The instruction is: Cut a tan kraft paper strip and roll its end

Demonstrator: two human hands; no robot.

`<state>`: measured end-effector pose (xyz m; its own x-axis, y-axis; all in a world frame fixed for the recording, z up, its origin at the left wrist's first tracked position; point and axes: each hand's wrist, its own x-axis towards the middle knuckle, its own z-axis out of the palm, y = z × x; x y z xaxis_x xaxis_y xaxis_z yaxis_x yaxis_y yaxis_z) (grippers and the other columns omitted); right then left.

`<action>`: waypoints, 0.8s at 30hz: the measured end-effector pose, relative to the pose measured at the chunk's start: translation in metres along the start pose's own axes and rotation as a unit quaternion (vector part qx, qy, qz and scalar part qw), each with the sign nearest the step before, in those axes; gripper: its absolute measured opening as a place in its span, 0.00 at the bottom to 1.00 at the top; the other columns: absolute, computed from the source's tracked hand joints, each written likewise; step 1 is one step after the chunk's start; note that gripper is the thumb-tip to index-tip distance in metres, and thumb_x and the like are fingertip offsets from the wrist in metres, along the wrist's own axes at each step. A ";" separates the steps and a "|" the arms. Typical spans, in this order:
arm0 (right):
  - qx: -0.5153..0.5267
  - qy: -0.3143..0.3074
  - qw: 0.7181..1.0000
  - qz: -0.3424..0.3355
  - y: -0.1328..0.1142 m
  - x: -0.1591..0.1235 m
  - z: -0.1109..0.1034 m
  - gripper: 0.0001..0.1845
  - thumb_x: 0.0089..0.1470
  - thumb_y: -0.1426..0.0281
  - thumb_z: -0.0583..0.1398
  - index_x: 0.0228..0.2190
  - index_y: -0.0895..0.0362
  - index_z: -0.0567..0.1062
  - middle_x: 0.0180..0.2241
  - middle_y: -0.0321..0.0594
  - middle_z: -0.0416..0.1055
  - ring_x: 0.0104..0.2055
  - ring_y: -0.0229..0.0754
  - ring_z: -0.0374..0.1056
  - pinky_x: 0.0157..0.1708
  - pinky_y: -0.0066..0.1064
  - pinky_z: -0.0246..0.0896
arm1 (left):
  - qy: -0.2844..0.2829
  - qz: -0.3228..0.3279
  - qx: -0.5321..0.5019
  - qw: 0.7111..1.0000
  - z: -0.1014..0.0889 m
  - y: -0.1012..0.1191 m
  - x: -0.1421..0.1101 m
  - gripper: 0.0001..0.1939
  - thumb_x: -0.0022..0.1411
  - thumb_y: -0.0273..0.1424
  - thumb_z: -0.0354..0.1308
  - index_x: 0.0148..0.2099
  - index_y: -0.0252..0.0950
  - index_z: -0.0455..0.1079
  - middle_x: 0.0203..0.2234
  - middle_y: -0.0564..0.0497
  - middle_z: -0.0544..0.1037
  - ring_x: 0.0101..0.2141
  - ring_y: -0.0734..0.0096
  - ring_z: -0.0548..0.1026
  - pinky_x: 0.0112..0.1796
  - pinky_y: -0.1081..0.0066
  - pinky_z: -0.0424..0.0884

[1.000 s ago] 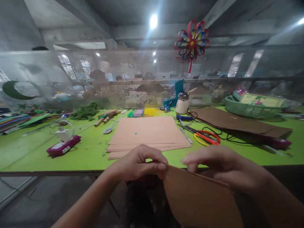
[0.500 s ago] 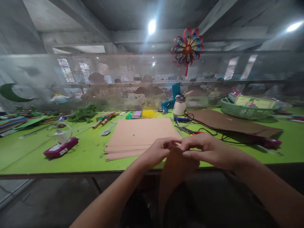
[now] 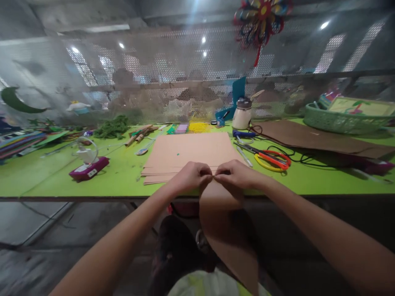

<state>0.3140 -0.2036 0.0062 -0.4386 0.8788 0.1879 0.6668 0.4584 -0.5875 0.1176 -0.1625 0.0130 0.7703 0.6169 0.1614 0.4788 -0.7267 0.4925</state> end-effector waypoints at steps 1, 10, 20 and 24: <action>-0.008 0.005 1.000 -0.006 0.002 0.000 0.000 0.12 0.52 0.68 0.56 0.31 0.62 0.77 0.28 0.40 0.74 0.31 0.39 0.66 0.31 0.28 0.57 | 0.007 0.002 0.012 1.000 0.001 -0.003 -0.001 0.11 0.58 0.30 0.51 0.37 0.32 0.73 0.29 0.49 0.76 0.29 0.73 0.71 0.30 0.76 0.62; -0.091 0.104 0.983 -0.117 0.037 -0.014 0.006 0.08 0.52 0.73 0.58 0.27 0.61 0.77 0.26 0.43 0.68 0.31 0.40 0.64 0.30 0.28 0.57 | 0.057 0.078 0.137 0.986 0.013 -0.017 -0.002 0.06 0.58 0.25 0.50 0.32 0.33 0.68 0.28 0.49 0.71 0.31 0.72 0.68 0.33 0.74 0.62; -0.144 0.141 0.969 -0.140 0.031 -0.016 0.012 0.10 0.57 0.71 0.53 0.31 0.60 0.74 0.28 0.43 0.70 0.30 0.40 0.64 0.31 0.29 0.57 | 0.052 -0.024 -0.061 0.996 -0.001 -0.011 -0.004 0.11 0.58 0.30 0.50 0.40 0.32 0.69 0.28 0.51 0.75 0.29 0.73 0.71 0.30 0.75 0.64; -0.147 0.145 0.967 -0.148 0.035 -0.016 0.013 0.11 0.57 0.72 0.53 0.31 0.60 0.74 0.28 0.43 0.69 0.30 0.39 0.64 0.31 0.30 0.57 | 0.047 -0.038 -0.103 0.993 0.003 -0.017 0.001 0.12 0.57 0.31 0.52 0.40 0.31 0.72 0.30 0.50 0.77 0.31 0.71 0.72 0.33 0.73 0.66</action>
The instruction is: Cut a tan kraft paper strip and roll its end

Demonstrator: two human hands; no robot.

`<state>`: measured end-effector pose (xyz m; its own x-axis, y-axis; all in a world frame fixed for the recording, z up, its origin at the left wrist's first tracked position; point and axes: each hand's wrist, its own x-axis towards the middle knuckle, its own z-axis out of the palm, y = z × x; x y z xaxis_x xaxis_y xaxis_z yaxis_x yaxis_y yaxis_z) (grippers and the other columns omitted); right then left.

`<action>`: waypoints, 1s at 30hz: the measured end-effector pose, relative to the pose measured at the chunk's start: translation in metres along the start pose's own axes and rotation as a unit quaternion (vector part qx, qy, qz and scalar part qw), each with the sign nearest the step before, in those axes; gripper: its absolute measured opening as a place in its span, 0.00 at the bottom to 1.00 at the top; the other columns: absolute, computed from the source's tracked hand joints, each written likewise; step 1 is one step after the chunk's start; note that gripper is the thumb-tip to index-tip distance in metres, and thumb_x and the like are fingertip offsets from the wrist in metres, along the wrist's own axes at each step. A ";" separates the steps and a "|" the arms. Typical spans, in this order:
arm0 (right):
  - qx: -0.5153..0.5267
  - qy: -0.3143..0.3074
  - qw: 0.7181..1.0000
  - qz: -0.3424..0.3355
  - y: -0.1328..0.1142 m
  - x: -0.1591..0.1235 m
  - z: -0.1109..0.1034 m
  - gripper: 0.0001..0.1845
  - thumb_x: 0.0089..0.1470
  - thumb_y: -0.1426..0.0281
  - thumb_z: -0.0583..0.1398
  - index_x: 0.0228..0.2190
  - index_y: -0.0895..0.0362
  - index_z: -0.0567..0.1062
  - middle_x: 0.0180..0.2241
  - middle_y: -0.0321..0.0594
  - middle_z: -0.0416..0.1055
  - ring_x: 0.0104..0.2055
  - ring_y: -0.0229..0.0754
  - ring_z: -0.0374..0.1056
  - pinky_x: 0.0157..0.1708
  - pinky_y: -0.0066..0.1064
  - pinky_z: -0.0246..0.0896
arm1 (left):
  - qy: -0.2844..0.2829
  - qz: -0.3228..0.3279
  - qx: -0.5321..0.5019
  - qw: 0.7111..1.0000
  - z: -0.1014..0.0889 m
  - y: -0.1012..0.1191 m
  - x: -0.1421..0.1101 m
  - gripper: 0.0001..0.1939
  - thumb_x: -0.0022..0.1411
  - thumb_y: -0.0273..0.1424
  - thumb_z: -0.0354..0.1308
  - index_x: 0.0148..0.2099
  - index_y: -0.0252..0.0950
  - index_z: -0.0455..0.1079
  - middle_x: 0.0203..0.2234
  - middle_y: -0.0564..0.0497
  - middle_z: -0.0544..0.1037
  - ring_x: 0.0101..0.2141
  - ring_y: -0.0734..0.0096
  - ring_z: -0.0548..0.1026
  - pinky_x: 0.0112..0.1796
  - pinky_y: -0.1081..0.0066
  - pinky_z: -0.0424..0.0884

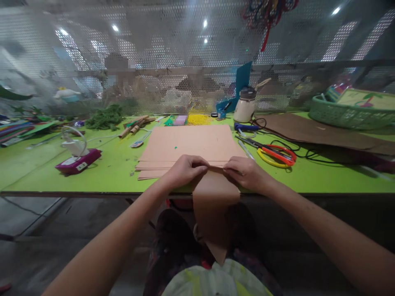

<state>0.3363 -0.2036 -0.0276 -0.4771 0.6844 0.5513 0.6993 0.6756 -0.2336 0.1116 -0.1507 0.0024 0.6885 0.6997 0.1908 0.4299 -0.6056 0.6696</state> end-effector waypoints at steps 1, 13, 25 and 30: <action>-0.003 0.000 1.000 -0.008 0.001 -0.001 0.000 0.11 0.57 0.72 0.53 0.30 0.60 0.74 0.28 0.44 0.69 0.31 0.40 0.63 0.31 0.30 0.57 | 0.002 0.008 0.010 1.000 0.001 -0.001 0.000 0.11 0.56 0.30 0.52 0.39 0.32 0.73 0.31 0.49 0.77 0.32 0.71 0.73 0.35 0.73 0.67; -0.048 -0.053 0.997 -0.029 0.005 0.003 -0.001 0.10 0.57 0.74 0.54 0.32 0.61 0.76 0.28 0.44 0.67 0.33 0.41 0.62 0.31 0.30 0.56 | -0.011 0.146 0.245 0.958 0.005 -0.007 -0.001 0.12 0.61 0.29 0.50 0.39 0.37 0.76 0.28 0.47 0.70 0.33 0.71 0.68 0.32 0.74 0.63; -0.090 -0.115 0.988 -0.041 -0.004 0.022 -0.004 0.11 0.56 0.74 0.54 0.27 0.61 0.75 0.28 0.42 0.67 0.32 0.39 0.61 0.30 0.28 0.51 | 0.009 0.168 0.240 0.956 0.007 -0.007 0.000 0.11 0.61 0.28 0.51 0.36 0.35 0.75 0.27 0.48 0.70 0.31 0.72 0.68 0.30 0.75 0.62; -0.127 -0.119 0.983 -0.056 -0.008 0.017 -0.007 0.11 0.56 0.75 0.53 0.26 0.60 0.73 0.28 0.43 0.67 0.32 0.39 0.59 0.29 0.29 0.49 | 0.022 0.201 0.286 0.937 0.009 -0.009 -0.001 0.13 0.61 0.27 0.48 0.32 0.34 0.74 0.28 0.47 0.70 0.31 0.72 0.67 0.31 0.74 0.62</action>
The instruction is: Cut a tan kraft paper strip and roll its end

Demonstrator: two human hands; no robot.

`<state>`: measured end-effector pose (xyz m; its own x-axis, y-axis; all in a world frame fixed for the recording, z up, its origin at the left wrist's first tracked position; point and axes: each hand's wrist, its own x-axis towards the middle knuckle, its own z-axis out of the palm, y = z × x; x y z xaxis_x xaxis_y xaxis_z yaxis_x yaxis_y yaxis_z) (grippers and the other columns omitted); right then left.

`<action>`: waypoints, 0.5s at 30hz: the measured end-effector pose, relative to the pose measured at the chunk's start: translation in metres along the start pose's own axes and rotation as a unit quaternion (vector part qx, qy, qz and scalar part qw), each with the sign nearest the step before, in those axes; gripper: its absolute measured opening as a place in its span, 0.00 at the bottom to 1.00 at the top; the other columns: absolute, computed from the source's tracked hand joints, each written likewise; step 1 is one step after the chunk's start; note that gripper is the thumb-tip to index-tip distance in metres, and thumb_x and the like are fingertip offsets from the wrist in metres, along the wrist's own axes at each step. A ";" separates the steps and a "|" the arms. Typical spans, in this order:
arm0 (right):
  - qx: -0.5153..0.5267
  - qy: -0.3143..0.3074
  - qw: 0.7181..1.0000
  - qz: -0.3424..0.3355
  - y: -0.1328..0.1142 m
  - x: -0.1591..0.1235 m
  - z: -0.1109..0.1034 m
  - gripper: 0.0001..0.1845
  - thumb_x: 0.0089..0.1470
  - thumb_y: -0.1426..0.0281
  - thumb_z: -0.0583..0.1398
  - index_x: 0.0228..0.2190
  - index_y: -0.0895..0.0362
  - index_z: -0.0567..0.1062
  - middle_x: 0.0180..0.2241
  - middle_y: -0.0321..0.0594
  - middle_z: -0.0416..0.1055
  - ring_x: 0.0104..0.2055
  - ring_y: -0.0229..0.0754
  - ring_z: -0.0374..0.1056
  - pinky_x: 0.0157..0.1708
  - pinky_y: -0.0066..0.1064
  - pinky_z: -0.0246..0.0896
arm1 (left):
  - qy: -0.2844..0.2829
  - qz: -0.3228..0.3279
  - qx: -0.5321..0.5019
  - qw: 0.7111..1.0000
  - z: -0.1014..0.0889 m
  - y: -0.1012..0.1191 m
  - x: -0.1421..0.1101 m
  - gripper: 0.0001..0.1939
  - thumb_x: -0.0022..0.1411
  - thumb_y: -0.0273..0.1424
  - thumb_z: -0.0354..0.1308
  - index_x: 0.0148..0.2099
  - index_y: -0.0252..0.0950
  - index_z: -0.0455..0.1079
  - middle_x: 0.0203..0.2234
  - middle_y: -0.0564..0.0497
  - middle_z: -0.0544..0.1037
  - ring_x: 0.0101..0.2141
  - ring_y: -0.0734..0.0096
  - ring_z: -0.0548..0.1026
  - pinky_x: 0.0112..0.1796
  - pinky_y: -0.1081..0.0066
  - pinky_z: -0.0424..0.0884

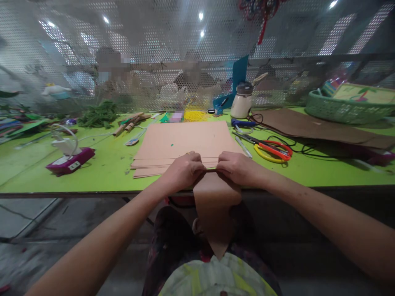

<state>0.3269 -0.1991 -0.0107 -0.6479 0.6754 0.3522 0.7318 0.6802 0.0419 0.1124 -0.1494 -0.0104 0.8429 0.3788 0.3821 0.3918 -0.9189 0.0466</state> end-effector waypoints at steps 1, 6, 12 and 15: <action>-0.007 0.000 1.000 -0.002 0.000 -0.001 0.000 0.12 0.56 0.75 0.52 0.26 0.60 0.73 0.28 0.43 0.66 0.32 0.40 0.59 0.29 0.29 0.49 | -0.002 0.002 0.009 1.000 0.000 0.001 -0.001 0.14 0.62 0.26 0.47 0.32 0.34 0.74 0.28 0.47 0.70 0.31 0.71 0.67 0.31 0.73 0.62; -0.035 0.020 0.999 -0.010 -0.002 -0.004 0.002 0.11 0.57 0.75 0.52 0.25 0.60 0.71 0.27 0.42 0.65 0.32 0.40 0.57 0.30 0.30 0.50 | -0.004 -0.025 -0.020 0.999 -0.011 0.009 -0.003 0.11 0.60 0.27 0.48 0.36 0.34 0.73 0.31 0.46 0.72 0.35 0.68 0.68 0.35 0.71 0.64; -0.088 0.049 0.993 -0.054 -0.010 -0.004 -0.001 0.11 0.57 0.77 0.51 0.26 0.61 0.70 0.28 0.44 0.65 0.33 0.42 0.55 0.33 0.33 0.52 | -0.086 -0.150 -0.136 0.976 -0.028 0.012 0.021 0.19 0.62 0.36 0.45 0.32 0.31 0.74 0.23 0.49 0.74 0.25 0.73 0.67 0.28 0.74 0.60; -0.100 0.081 0.989 -0.067 -0.012 -0.005 -0.004 0.13 0.58 0.76 0.49 0.26 0.61 0.70 0.27 0.44 0.64 0.32 0.43 0.55 0.32 0.34 0.52 | -0.127 -0.187 -0.192 0.955 -0.034 0.012 0.035 0.23 0.60 0.40 0.46 0.26 0.29 0.72 0.17 0.53 0.68 0.20 0.76 0.60 0.23 0.75 0.55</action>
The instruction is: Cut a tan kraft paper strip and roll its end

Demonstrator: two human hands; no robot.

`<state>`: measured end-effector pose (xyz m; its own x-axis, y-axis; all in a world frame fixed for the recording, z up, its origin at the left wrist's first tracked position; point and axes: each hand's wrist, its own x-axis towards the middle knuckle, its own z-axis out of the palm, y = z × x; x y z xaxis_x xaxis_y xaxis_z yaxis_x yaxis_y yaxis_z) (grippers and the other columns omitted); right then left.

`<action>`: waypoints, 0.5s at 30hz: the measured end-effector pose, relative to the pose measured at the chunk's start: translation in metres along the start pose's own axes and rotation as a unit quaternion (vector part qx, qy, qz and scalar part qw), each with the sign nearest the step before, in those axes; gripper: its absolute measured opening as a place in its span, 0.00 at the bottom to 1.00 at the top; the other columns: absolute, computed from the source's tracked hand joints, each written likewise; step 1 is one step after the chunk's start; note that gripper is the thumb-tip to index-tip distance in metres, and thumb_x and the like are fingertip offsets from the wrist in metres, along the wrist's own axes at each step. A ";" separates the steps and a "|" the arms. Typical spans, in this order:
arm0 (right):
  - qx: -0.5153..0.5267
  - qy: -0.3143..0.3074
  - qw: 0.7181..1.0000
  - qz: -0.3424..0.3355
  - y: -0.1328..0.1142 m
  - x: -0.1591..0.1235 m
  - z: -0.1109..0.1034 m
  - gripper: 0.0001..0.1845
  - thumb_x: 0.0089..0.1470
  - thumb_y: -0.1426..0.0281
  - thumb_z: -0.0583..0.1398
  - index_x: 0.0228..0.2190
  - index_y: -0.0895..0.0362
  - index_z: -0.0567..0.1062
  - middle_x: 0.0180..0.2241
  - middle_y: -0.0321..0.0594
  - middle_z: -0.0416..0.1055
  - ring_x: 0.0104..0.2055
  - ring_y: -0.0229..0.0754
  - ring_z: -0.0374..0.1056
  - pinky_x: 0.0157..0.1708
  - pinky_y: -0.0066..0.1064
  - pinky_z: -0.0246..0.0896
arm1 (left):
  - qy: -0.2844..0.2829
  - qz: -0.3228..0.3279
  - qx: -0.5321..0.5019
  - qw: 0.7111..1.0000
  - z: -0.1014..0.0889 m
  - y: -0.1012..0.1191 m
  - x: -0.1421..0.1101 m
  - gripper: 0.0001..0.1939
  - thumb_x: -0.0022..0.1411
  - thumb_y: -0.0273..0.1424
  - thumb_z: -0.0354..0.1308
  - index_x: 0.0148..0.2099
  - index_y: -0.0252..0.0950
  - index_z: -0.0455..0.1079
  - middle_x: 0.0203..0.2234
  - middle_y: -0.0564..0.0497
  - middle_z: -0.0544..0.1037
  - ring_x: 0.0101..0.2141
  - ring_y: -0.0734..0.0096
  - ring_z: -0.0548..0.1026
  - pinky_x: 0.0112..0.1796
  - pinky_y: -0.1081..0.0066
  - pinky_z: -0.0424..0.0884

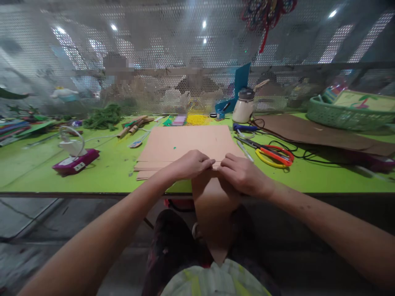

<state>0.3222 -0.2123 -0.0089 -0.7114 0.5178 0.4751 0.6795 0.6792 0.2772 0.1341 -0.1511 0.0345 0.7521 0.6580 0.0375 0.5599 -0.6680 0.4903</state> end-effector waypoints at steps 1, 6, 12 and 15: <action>-0.003 0.012 1.000 0.001 0.000 -0.001 -0.001 0.14 0.59 0.76 0.49 0.26 0.60 0.70 0.27 0.44 0.64 0.32 0.43 0.54 0.32 0.35 0.52 | -0.017 -0.009 -0.017 1.000 -0.002 0.002 0.001 0.23 0.59 0.41 0.47 0.24 0.29 0.71 0.16 0.54 0.66 0.20 0.77 0.58 0.22 0.75 0.53; 0.009 0.039 0.999 0.002 -0.001 -0.005 -0.006 0.15 0.60 0.75 0.47 0.29 0.59 0.72 0.28 0.46 0.65 0.32 0.44 0.55 0.32 0.37 0.53 | -0.068 -0.042 -0.130 0.988 -0.002 0.008 -0.005 0.22 0.56 0.45 0.50 0.24 0.31 0.68 0.17 0.56 0.62 0.21 0.77 0.55 0.23 0.76 0.52; 0.060 0.046 0.997 0.012 -0.006 -0.001 -0.011 0.13 0.59 0.74 0.49 0.33 0.59 0.73 0.30 0.47 0.67 0.34 0.45 0.58 0.34 0.38 0.57 | -0.074 -0.049 -0.228 0.970 0.004 0.007 -0.017 0.23 0.55 0.48 0.51 0.27 0.30 0.67 0.19 0.55 0.63 0.23 0.77 0.57 0.25 0.75 0.54; 0.148 0.083 0.983 0.065 -0.006 -0.002 -0.013 0.10 0.57 0.73 0.52 0.37 0.58 0.73 0.33 0.46 0.67 0.37 0.45 0.60 0.36 0.38 0.59 | -0.071 -0.054 -0.236 0.968 0.003 0.008 -0.022 0.22 0.55 0.47 0.52 0.28 0.30 0.68 0.19 0.56 0.63 0.22 0.78 0.57 0.24 0.76 0.54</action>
<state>0.3219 -0.2241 -0.0010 -0.5666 0.5352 0.6265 0.6636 0.7471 -0.0381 0.1229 -0.1720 0.0355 0.7569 0.6382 -0.1406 0.4422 -0.3417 0.8293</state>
